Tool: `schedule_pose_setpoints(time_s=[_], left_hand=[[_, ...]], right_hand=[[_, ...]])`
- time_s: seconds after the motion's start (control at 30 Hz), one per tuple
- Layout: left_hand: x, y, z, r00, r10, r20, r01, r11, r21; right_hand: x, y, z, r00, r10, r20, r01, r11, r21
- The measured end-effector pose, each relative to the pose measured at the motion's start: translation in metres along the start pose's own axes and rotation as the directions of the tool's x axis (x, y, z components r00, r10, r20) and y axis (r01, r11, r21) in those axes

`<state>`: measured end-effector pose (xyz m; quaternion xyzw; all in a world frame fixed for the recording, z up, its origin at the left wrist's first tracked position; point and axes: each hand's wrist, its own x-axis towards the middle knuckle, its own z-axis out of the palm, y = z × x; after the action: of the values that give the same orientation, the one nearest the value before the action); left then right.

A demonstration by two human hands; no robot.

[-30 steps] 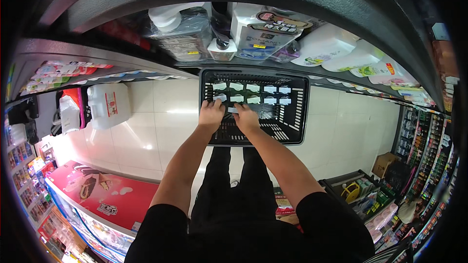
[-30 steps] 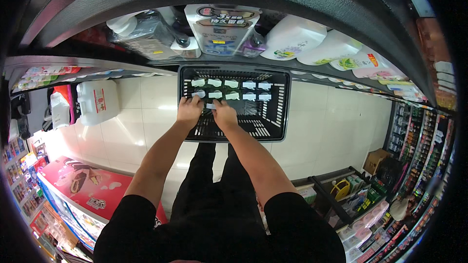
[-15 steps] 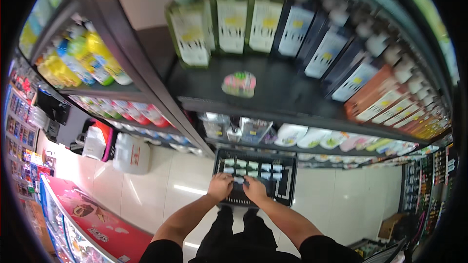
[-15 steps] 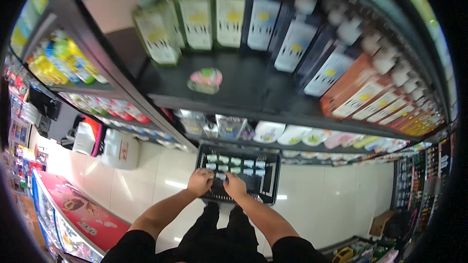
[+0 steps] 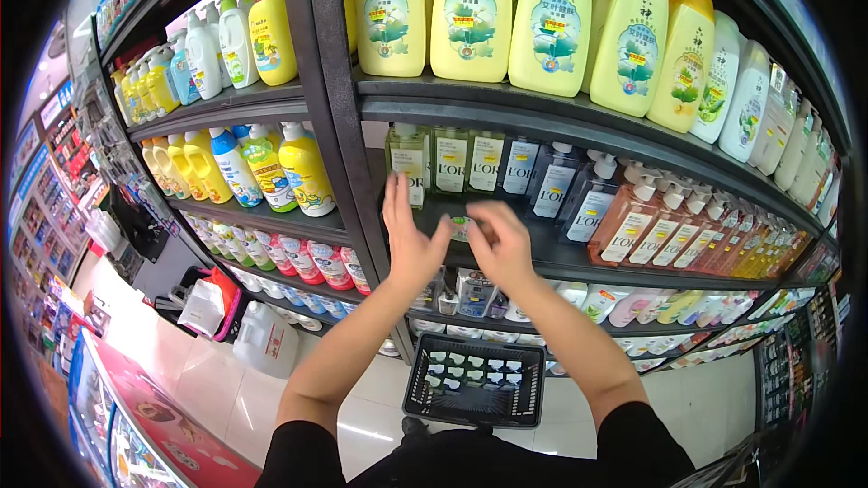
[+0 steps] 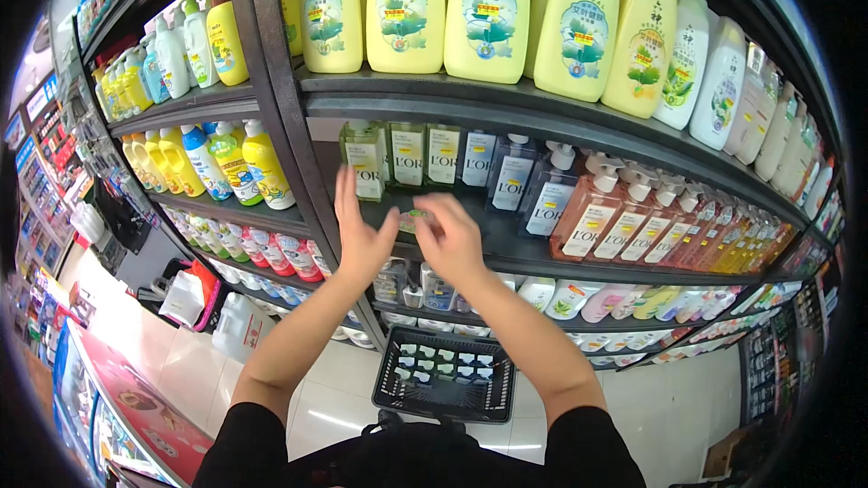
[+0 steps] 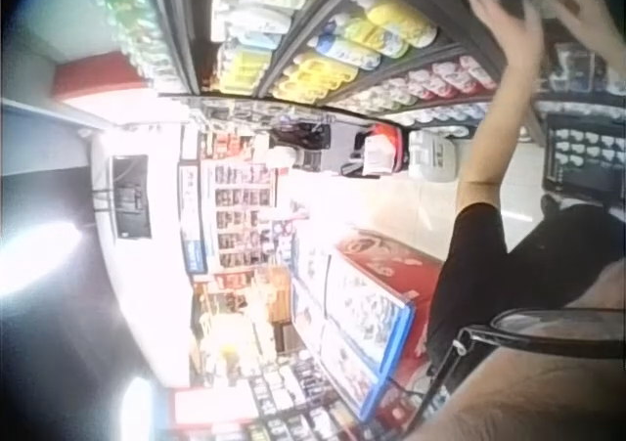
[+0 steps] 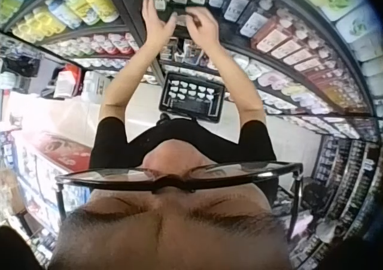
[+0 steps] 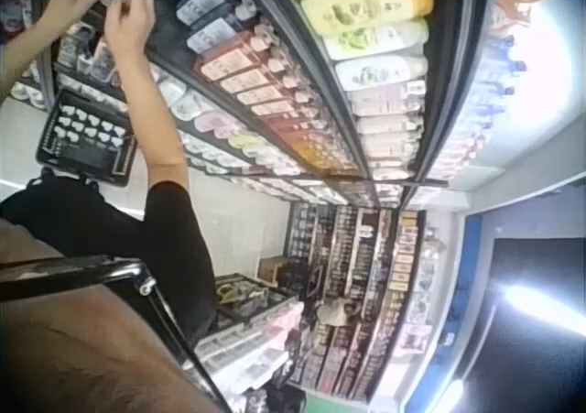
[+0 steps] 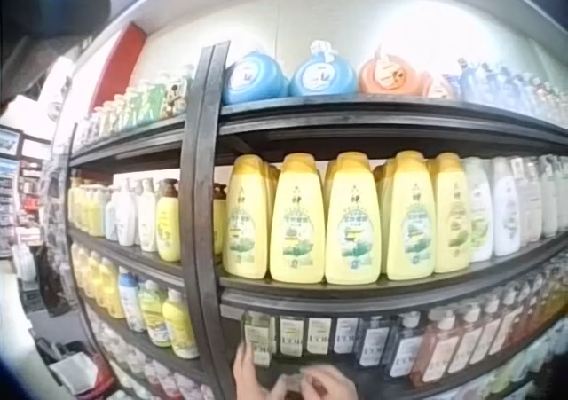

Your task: Organizing and stocking plastic pump bottles of personal care products on a supermarket shelf from a handheld basket.

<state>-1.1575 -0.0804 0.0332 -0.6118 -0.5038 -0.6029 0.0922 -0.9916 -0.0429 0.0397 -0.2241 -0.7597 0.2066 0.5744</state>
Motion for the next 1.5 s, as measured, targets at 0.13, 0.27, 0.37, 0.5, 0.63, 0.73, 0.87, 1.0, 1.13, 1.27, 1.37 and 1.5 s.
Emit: schedule_pose_setpoints(time_s=[0.13, 0.27, 0.37, 0.5, 0.63, 0.73, 0.87, 1.0, 1.13, 1.27, 1.37, 1.5], left_hand=[[0.039, -0.040, 0.033, 0.962, -0.196, -0.189, 0.207, 0.977, 0.041], [0.045, -0.081, 0.048, 0.924, -0.313, -0.219, 0.297, 0.949, -0.103], [0.044, -0.096, 0.047, 0.905, -0.399, -0.149, 0.357, 0.902, -0.243], [0.045, -0.079, 0.051, 0.864, -0.484, -0.139, 0.432, 0.854, -0.291], [0.040, -0.091, 0.048, 0.876, -0.477, -0.067, 0.461, 0.871, -0.169], [0.037, -0.090, 0.050, 0.895, -0.434, -0.098, 0.431, 0.901, -0.051], [0.034, -0.084, 0.043, 0.869, -0.494, -0.036, 0.465, 0.838, -0.286], [0.037, -0.081, 0.041, 0.845, -0.534, -0.023, 0.491, 0.792, -0.363], [0.041, -0.084, 0.043, 0.849, -0.523, -0.078, 0.480, 0.824, -0.300], [0.040, -0.084, 0.041, 0.830, -0.558, -0.018, 0.525, 0.791, -0.316], [0.038, -0.076, 0.040, 0.828, -0.561, -0.016, 0.525, 0.785, -0.329], [0.037, -0.072, 0.031, 0.826, -0.562, 0.036, 0.545, 0.781, -0.304]], right_hand=[[0.078, 0.006, 0.023, 0.996, 0.068, -0.057, -0.078, 0.981, -0.175], [0.126, 0.029, 0.041, 0.988, 0.147, -0.039, -0.148, 0.862, -0.486], [0.141, 0.033, 0.046, 0.958, 0.281, 0.052, -0.200, 0.788, -0.583], [0.147, 0.047, 0.038, 0.980, 0.188, 0.069, -0.120, 0.825, -0.552], [0.156, 0.039, 0.041, 0.973, 0.218, 0.080, -0.133, 0.805, -0.578], [0.158, 0.046, 0.038, 0.963, 0.238, 0.127, -0.099, 0.751, -0.652], [0.149, 0.041, 0.032, 0.929, 0.302, 0.216, -0.138, 0.822, -0.553], [0.146, 0.034, 0.026, 0.918, 0.315, 0.239, -0.183, 0.875, -0.448], [0.147, 0.040, 0.024, 0.913, 0.316, 0.258, -0.205, 0.902, -0.380], [0.145, 0.042, 0.023, 0.936, 0.257, 0.239, -0.144, 0.902, -0.408], [0.140, 0.038, 0.011, 0.918, 0.252, 0.306, -0.086, 0.881, -0.466], [0.129, 0.005, -0.017, 0.867, 0.346, 0.358, -0.159, 0.874, -0.458]])
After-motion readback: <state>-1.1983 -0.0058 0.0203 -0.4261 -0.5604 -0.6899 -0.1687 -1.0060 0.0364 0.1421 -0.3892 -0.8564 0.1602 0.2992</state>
